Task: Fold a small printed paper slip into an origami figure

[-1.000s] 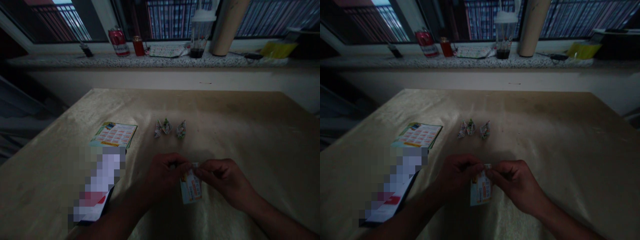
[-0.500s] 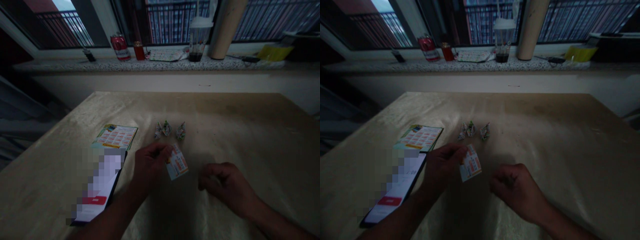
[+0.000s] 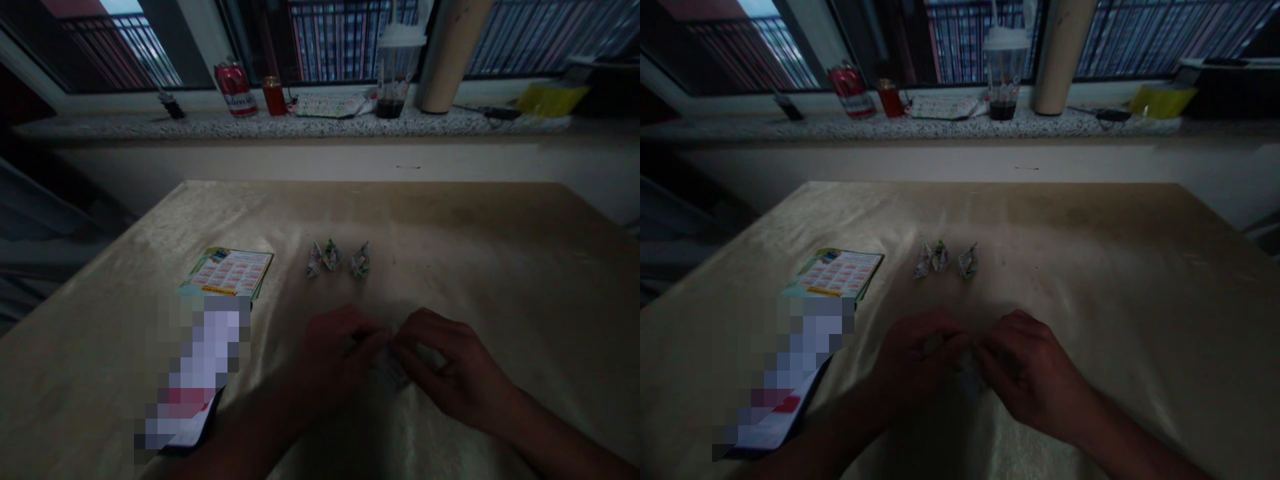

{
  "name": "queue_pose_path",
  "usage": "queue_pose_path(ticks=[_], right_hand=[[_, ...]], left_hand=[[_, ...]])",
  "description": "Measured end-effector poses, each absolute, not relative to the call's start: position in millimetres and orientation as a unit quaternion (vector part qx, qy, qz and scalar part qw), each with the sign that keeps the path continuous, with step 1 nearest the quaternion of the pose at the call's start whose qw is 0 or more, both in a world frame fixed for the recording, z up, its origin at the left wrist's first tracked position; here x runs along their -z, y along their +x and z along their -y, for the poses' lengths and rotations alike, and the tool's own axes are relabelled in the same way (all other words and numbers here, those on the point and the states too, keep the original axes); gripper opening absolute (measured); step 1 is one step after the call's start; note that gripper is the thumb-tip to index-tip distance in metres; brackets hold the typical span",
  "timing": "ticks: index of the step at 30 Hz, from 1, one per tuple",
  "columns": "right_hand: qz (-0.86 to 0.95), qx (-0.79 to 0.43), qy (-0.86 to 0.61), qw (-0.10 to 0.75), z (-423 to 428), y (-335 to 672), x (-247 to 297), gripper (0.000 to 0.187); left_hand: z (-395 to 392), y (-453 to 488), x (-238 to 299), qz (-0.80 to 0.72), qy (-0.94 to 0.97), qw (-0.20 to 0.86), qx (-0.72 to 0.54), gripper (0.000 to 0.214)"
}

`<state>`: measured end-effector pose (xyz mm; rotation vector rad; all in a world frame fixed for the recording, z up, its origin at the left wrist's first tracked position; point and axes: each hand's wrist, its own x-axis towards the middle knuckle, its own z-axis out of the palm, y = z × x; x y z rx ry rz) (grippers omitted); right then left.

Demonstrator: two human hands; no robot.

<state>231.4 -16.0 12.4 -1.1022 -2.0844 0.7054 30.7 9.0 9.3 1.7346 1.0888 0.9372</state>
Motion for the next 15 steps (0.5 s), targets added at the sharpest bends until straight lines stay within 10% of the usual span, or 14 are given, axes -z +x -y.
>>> queue_pose_path(ticks=[15], right_hand=[[0.675,-0.359,-0.528,0.37,10.5,260.0,-10.3,0.032]], left_hand=[[-16.9,12.8,-13.4,-0.516,0.496,0.513,-0.474,0.016]])
